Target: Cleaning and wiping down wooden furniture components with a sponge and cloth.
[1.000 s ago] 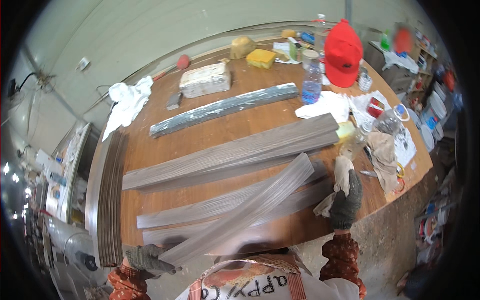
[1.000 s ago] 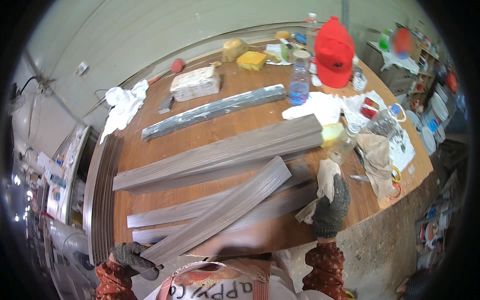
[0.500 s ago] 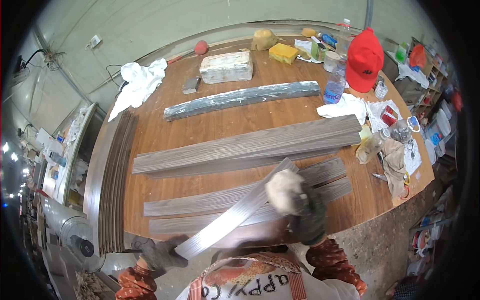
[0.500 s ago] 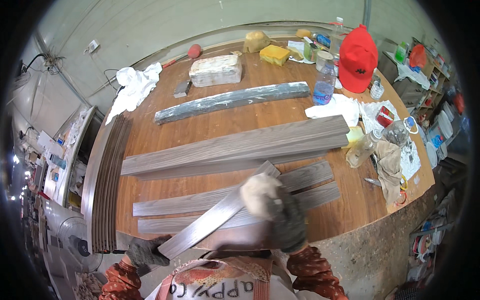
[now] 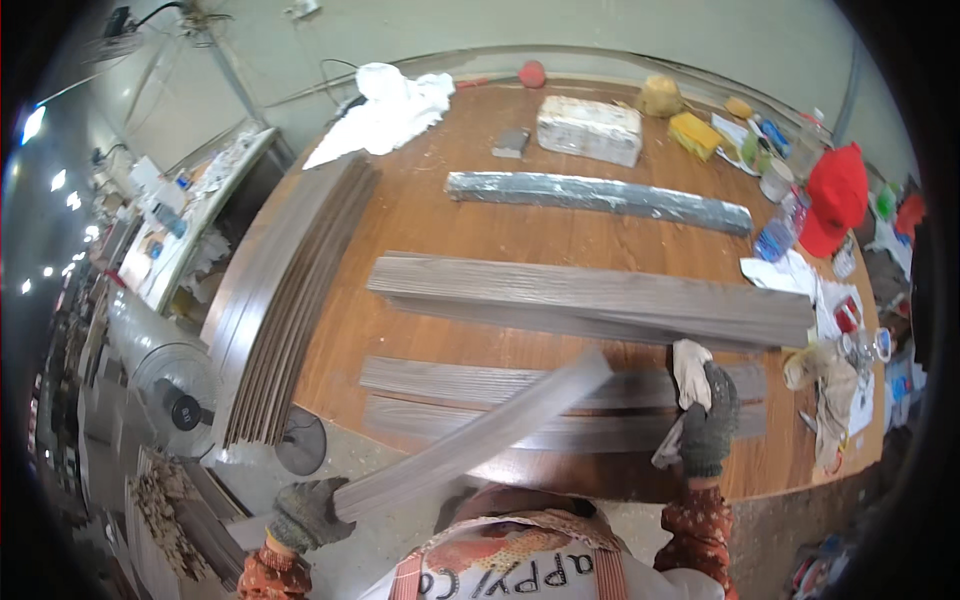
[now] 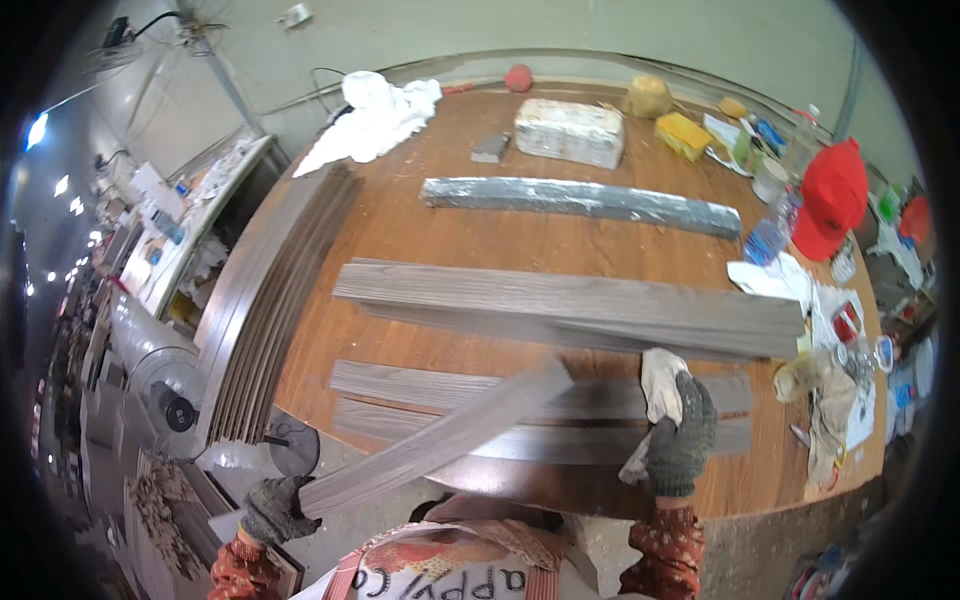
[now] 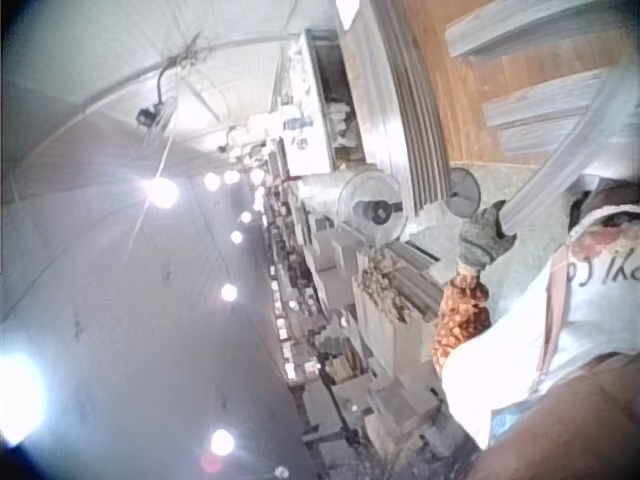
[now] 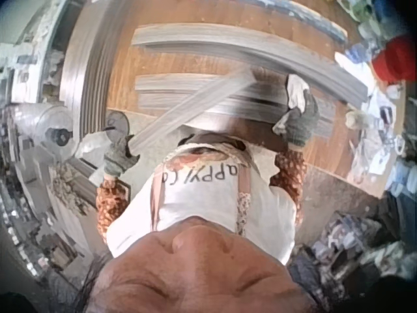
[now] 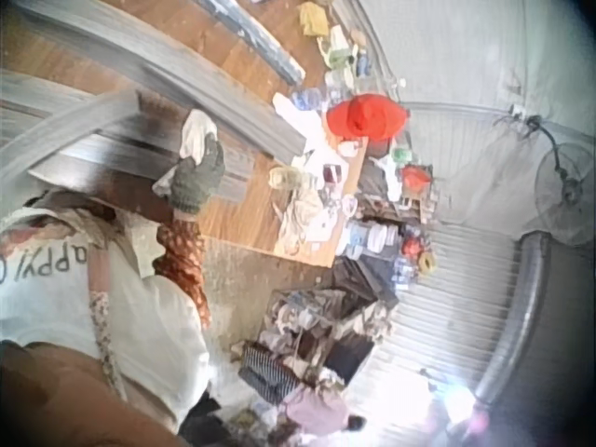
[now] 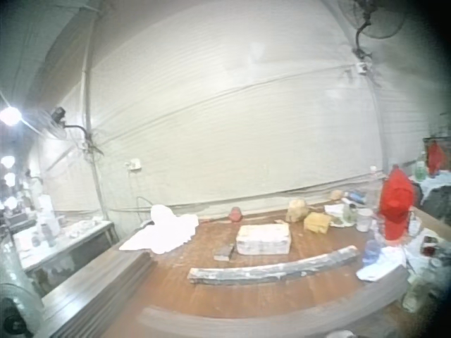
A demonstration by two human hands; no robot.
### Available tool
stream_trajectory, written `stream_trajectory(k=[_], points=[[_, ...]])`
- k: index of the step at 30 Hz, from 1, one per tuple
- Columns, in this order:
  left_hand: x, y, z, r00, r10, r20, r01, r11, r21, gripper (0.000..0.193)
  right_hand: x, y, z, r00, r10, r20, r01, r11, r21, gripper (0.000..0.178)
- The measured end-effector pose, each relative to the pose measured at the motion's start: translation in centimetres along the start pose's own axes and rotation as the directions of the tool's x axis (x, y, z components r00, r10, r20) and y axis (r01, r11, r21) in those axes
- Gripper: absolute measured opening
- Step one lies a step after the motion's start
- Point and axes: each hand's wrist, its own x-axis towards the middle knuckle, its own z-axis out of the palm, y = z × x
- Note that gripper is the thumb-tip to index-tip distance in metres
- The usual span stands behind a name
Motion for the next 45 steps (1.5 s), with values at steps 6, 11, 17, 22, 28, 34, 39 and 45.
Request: stream_trajectory(k=[6,11,17,22,28,34,39,45], points=[[-3.0,-1.9,5.9,0.984,-0.138,0.112,0.161,0.959,-0.233,0.065,1.0,0.1,-1.2,0.985,0.037,-0.168,-0.051,0.996,-0.075,0.046],[-0.2,0.8,5.0,0.828,-0.207,0.521,0.359,0.91,-0.208,0.082,1.7,1.7,-4.3,0.966,0.259,-0.015,-0.227,0.816,-0.531,0.065],[0.1,1.7,9.3,0.981,-0.083,0.178,0.122,0.967,-0.225,0.094,1.3,4.5,-10.1,0.908,0.404,-0.107,-0.415,0.904,-0.109,0.079],[0.2,5.0,10.4,0.968,-0.139,0.209,0.184,0.959,-0.216,0.09,2.6,10.7,-14.5,0.804,0.417,-0.425,-0.38,0.909,0.173,0.082],[-0.6,8.3,11.9,0.98,-0.174,0.096,0.181,0.981,-0.075,0.081,8.8,13.5,-14.0,0.866,0.178,-0.467,-0.205,0.979,-0.008,0.081],[-2.0,9.7,13.4,0.947,-0.303,0.104,0.312,0.947,-0.08,0.076,11.9,17.2,-13.0,0.89,0.281,-0.361,-0.152,0.926,0.346,0.053],[-4.7,11.5,14.1,0.887,-0.431,0.164,0.432,0.901,0.034,0.071,18.4,12.6,-16.4,0.894,0.192,-0.404,0.01,0.895,0.446,0.047],[-5.2,14.6,13.2,0.871,-0.476,0.126,0.481,0.877,-0.014,0.072,28.8,13.8,-10.5,0.954,-0.184,-0.238,0.271,0.871,0.411,0.048]])
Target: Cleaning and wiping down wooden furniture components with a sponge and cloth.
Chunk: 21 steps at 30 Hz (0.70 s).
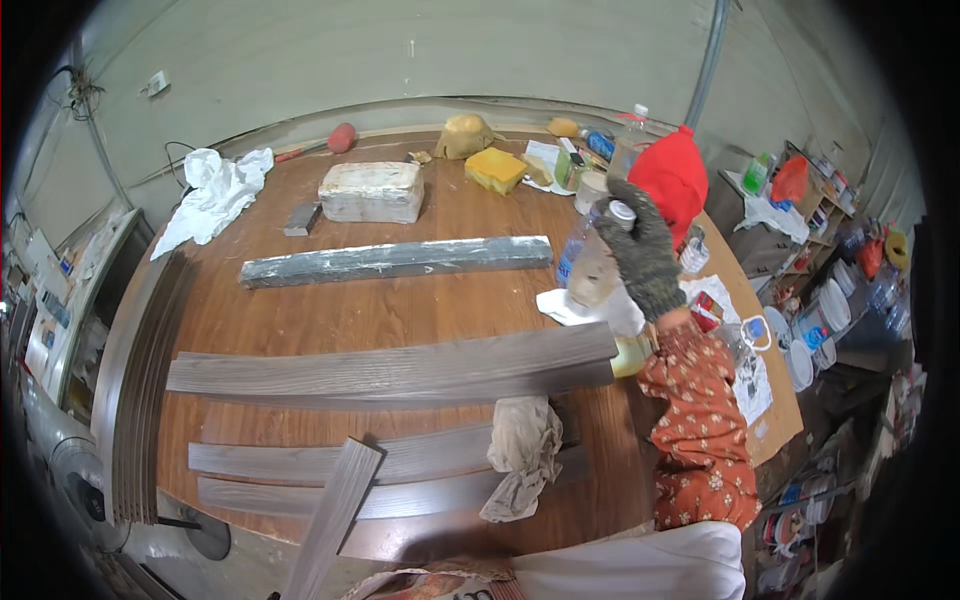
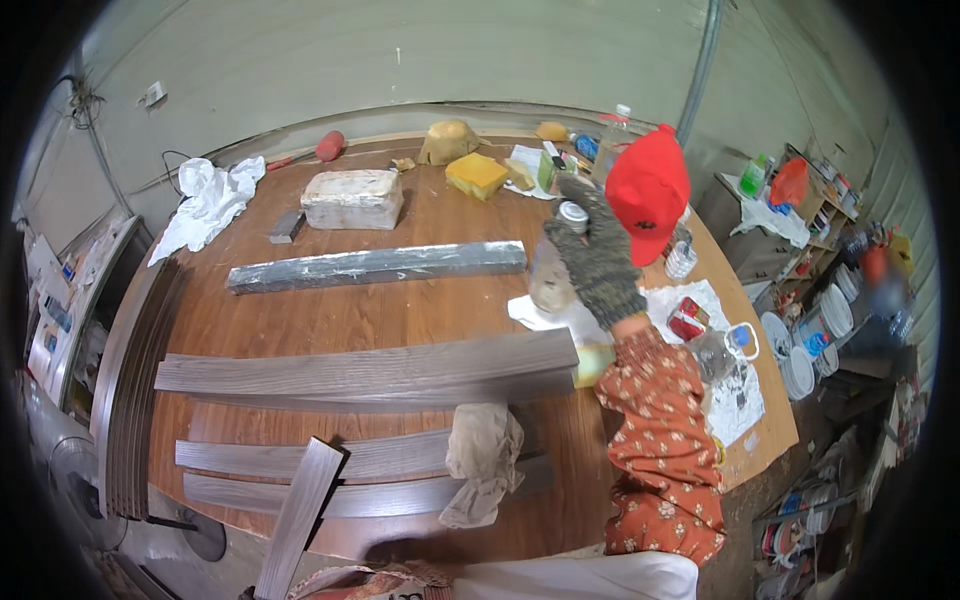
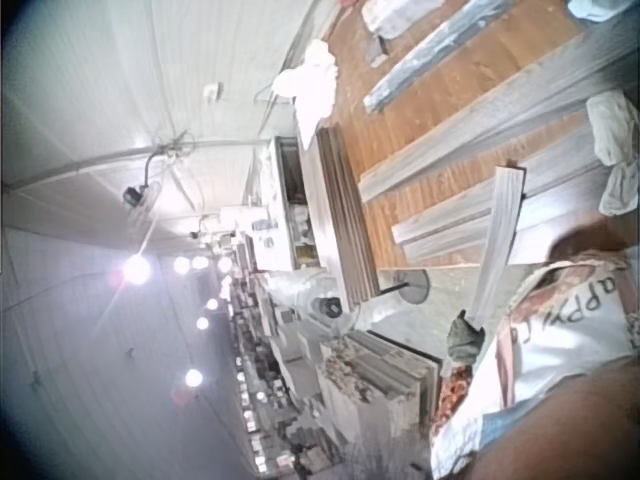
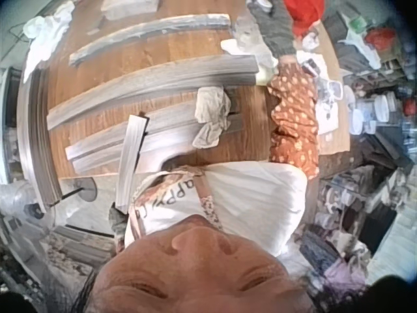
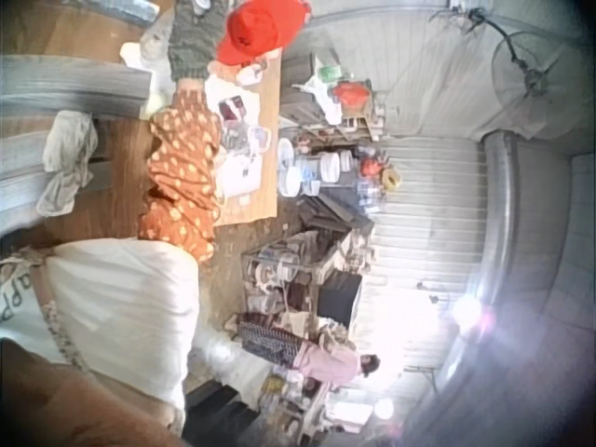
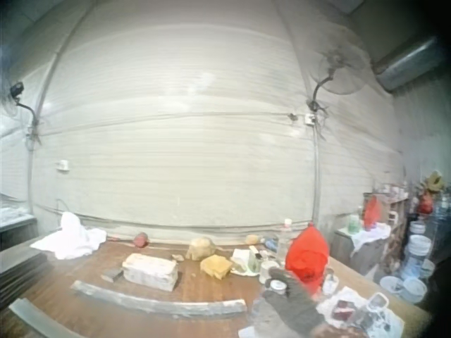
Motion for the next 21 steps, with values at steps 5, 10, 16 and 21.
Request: stream_trajectory(k=[5,10,16,21], points=[[-0.9,1.9,-0.5,0.995,-0.096,0.037,0.094,0.995,0.034,0.079,1.9,4.6,4.4,0.969,0.159,0.191,-0.155,0.987,-0.039,0.05],[-0.7,-2.8,4.7,0.999,0.022,-0.036,-0.028,0.987,-0.156,0.083,0.7,7.0,4.9,0.756,0.396,0.521,-0.192,0.895,-0.402,0.058],[1.0,-2.9,5.5,0.983,0.13,-0.13,-0.146,0.981,-0.128,0.075,0.9,2.0,-3.7,0.747,0.413,0.522,-0.275,0.905,-0.324,0.032],[2.0,-2.9,5.6,0.949,0.215,-0.229,-0.246,0.962,-0.117,0.069,-6.0,1.9,-8.8,0.433,0.675,0.597,0.023,0.654,-0.756,0.041]])
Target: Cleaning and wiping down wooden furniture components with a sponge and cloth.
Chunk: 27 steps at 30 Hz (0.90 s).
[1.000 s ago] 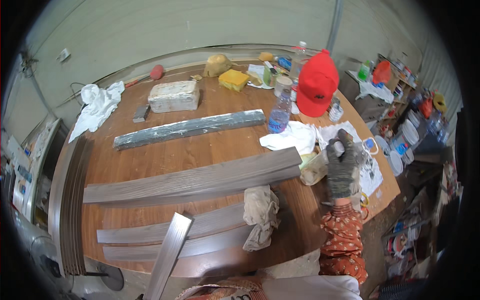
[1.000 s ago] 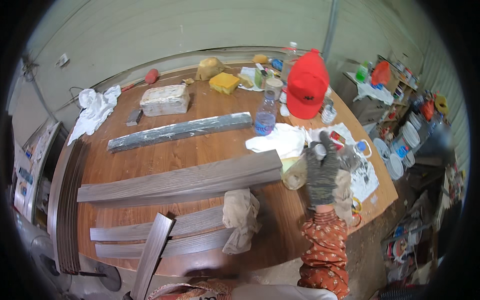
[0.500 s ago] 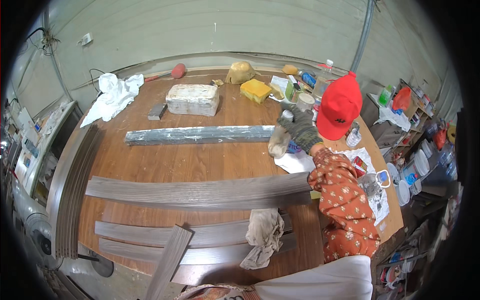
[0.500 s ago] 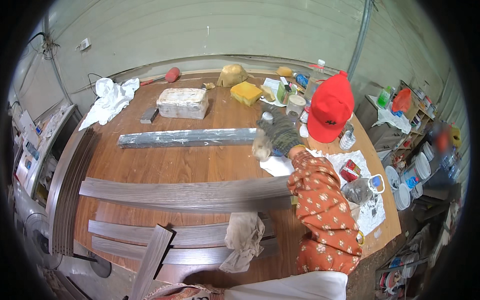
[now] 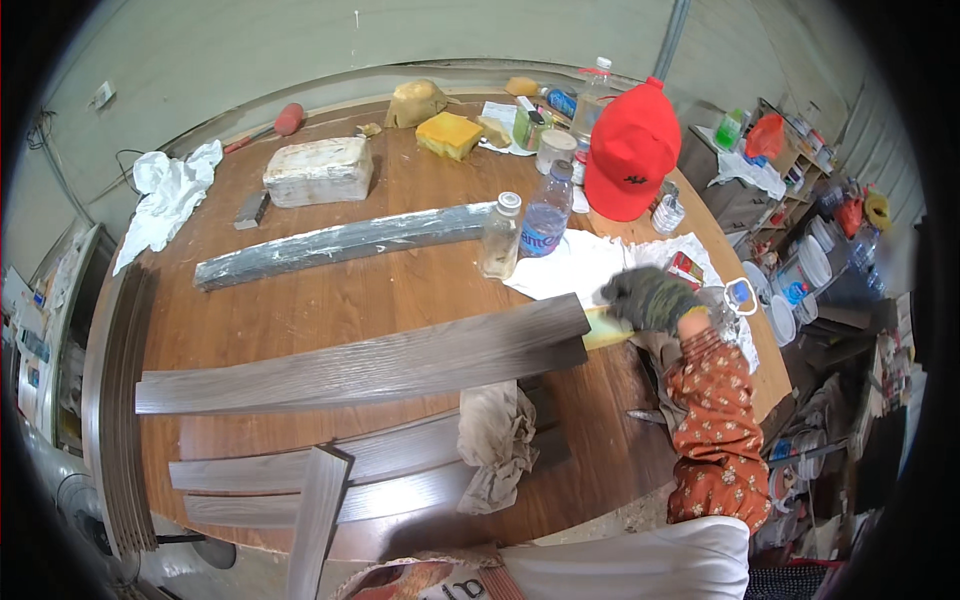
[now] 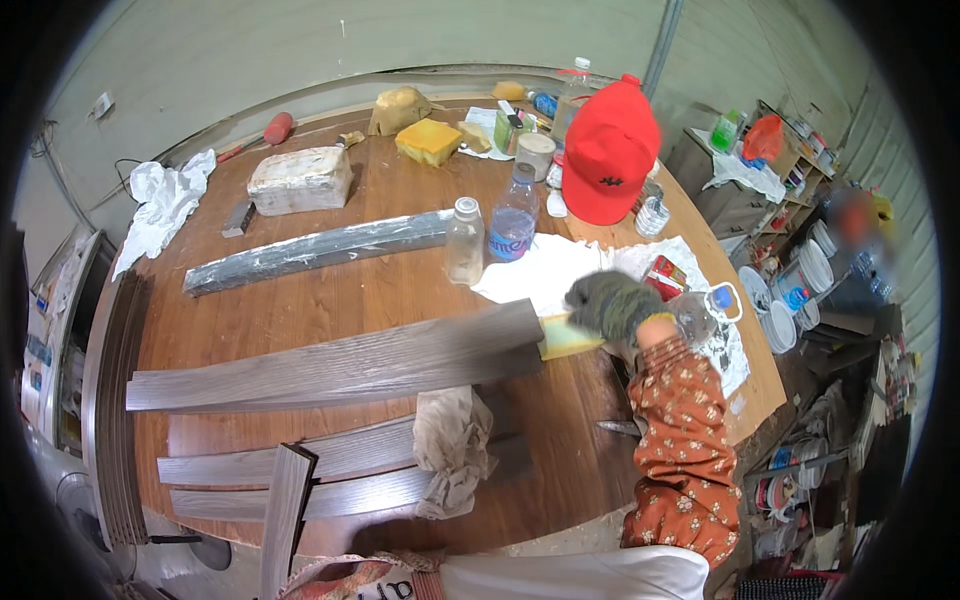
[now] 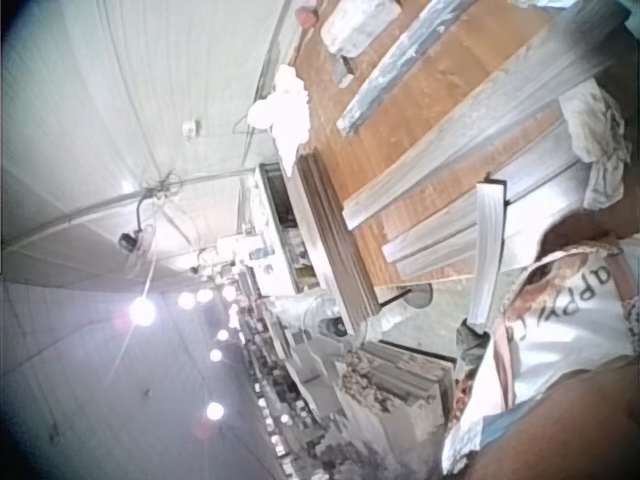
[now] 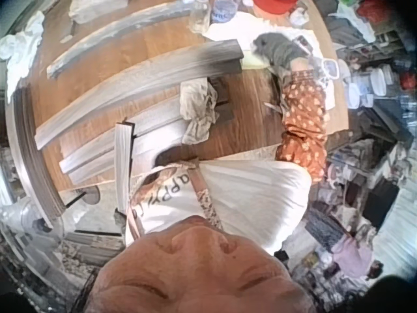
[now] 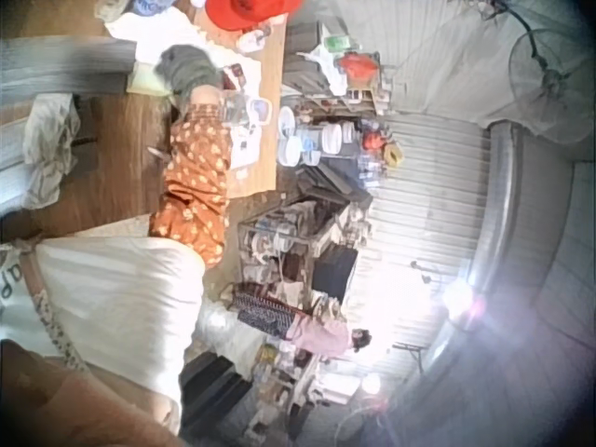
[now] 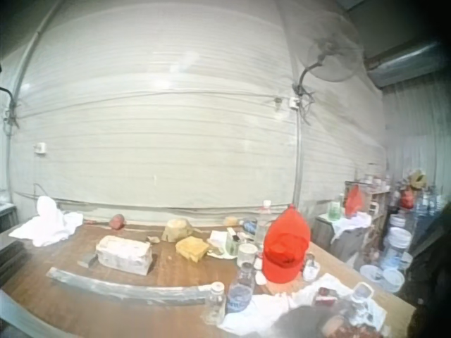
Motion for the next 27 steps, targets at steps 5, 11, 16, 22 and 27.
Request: stream_trajectory(k=[5,11,16,22,27], points=[[0.3,0.0,0.0,0.996,0.004,-0.092,-0.004,1.0,0.001,0.063,-1.8,-2.0,7.1,0.954,-0.221,-0.204,0.132,0.916,-0.378,0.072],[3.4,1.7,-0.1,0.999,0.026,-0.035,-0.024,0.998,0.059,0.058,-2.9,-0.4,7.5,0.886,-0.099,-0.453,-0.067,0.939,-0.337,0.061],[3.2,2.3,-1.3,0.997,-0.061,0.039,0.058,0.995,0.076,0.061,-7.8,-1.9,4.8,0.72,0.056,-0.691,0.008,0.996,0.089,0.075],[3.5,0.3,-2.4,0.982,-0.191,-0.011,0.191,0.981,0.035,0.061,-13.6,-7.9,8.2,0.685,0.339,-0.645,0.434,0.522,0.735,0.089],[2.5,-2.2,-2.5,0.986,-0.163,-0.031,0.165,0.982,0.095,0.062,-11.7,-21.0,12.1,0.835,0.122,-0.537,0.508,0.206,0.837,0.077]])
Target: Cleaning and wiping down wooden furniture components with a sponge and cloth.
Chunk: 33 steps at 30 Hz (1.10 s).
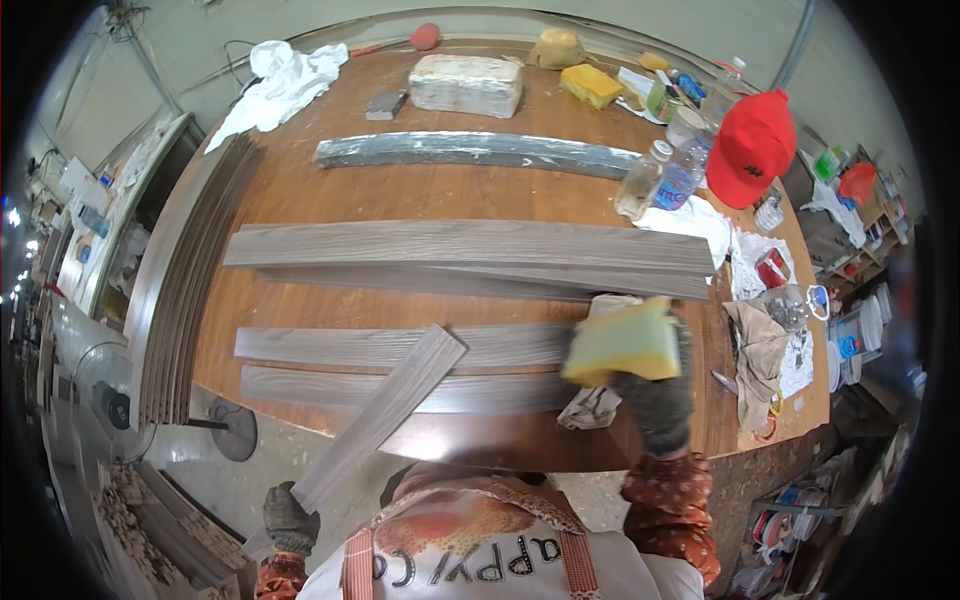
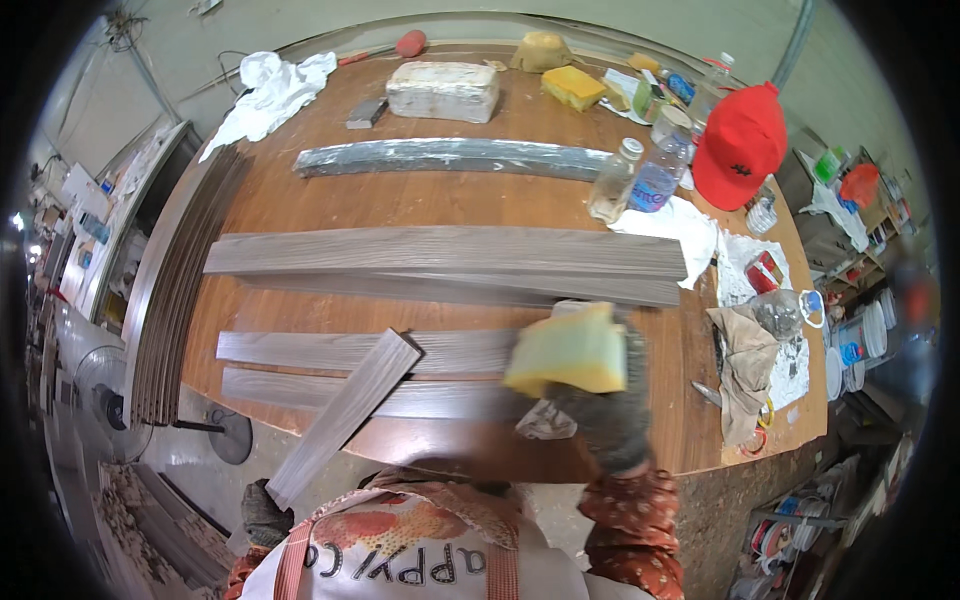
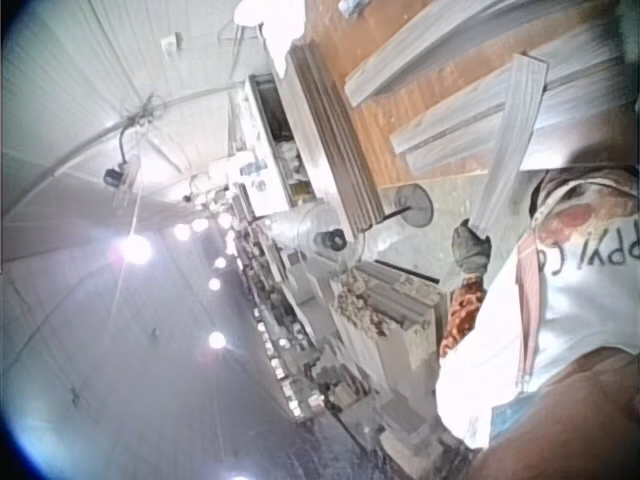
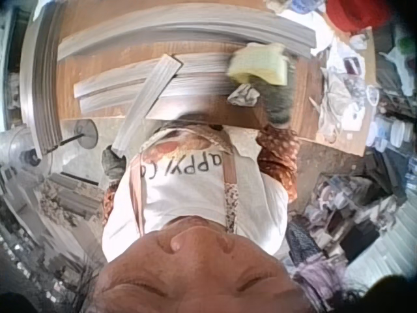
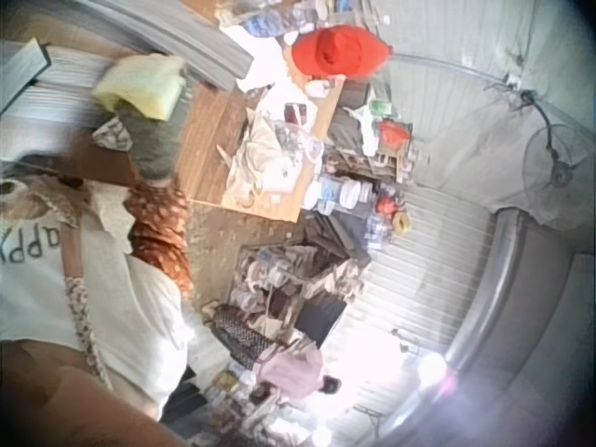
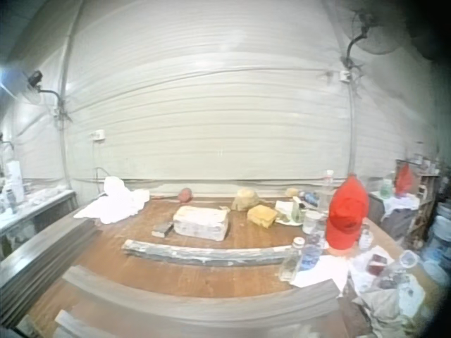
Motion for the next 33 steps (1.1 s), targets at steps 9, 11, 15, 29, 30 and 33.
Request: stream_trajectory(k=[9,11,15,29,30,33], points=[[-2.0,-2.1,2.4,0.99,-0.036,-0.137,0.036,0.999,0.0,0.056,1.2,4.2,15.4,0.948,0.139,0.287,-0.2,0.96,0.195,0.073],[-2.0,-2.0,3.1,0.986,-0.02,-0.163,0.018,1.0,-0.018,0.054,1.0,5.1,17.1,0.968,-0.061,0.244,0.138,0.939,-0.314,0.073],[-2.2,-2.5,5.3,0.99,-0.025,-0.136,0.007,0.992,-0.127,0.056,1.8,3.7,16.2,0.947,0.135,0.292,-0.159,0.986,0.059,0.078],[0.0,-3.8,5.2,0.998,0.05,0.048,-0.037,0.972,-0.23,0.058,2.1,0.3,14.4,0.941,0.283,0.187,-0.232,0.939,-0.252,0.08],[0.2,-3.7,5.0,0.996,0.075,0.05,-0.062,0.97,-0.235,0.058,1.8,0.4,14.2,0.941,0.284,0.185,-0.233,0.939,-0.253,0.08],[0.3,-3.2,4.2,0.995,0.085,0.047,-0.071,0.966,-0.249,0.057,0.7,0.9,14.6,0.966,0.006,0.259,-0.005,1.0,-0.007,0.078]])
